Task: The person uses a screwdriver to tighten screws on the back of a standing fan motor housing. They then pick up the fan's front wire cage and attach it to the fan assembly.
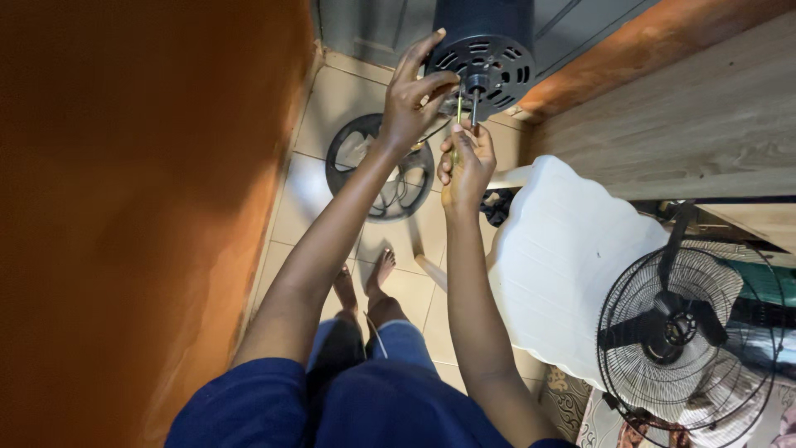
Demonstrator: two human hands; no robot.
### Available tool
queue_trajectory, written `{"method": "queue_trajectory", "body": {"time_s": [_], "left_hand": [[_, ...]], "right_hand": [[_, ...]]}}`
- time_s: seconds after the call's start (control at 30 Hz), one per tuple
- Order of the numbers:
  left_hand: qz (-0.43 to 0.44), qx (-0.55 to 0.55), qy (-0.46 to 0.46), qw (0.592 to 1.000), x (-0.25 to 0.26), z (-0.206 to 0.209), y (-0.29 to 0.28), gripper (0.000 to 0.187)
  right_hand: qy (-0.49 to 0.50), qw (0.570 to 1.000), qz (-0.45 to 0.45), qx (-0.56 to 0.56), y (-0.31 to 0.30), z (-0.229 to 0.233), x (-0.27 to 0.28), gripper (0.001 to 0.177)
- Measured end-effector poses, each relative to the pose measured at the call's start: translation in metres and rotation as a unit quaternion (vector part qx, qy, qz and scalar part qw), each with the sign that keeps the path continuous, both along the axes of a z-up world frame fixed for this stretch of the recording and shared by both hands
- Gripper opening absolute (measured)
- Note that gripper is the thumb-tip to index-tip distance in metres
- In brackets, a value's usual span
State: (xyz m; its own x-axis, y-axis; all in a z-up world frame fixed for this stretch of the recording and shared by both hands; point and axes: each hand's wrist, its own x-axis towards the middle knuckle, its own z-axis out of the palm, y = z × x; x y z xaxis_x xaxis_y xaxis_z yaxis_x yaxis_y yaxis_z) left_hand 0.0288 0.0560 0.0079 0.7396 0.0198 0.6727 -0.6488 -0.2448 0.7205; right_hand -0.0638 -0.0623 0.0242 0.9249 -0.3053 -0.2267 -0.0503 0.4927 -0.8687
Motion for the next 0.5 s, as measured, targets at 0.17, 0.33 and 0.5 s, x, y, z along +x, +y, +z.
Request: {"method": "queue_trajectory", "body": {"time_s": [0.17, 0.33, 0.5], "left_hand": [[0.008, 0.018, 0.022, 1.000, -0.001, -0.001, 0.004, 0.023], [0.036, 0.046, 0.010, 0.998, 0.000, -0.005, 0.004, 0.022], [0.021, 0.034, 0.021, 0.999, -0.001, -0.001, 0.006, 0.020]], "right_hand": [[0.005, 0.996, 0.014, -0.093, -0.009, 0.001, 0.004, 0.022], [0.005, 0.990, 0.024, -0.137, -0.014, 0.004, 0.008, 0.024], [0.002, 0.987, 0.001, -0.163, -0.012, 0.005, 0.007, 0.022]]}}
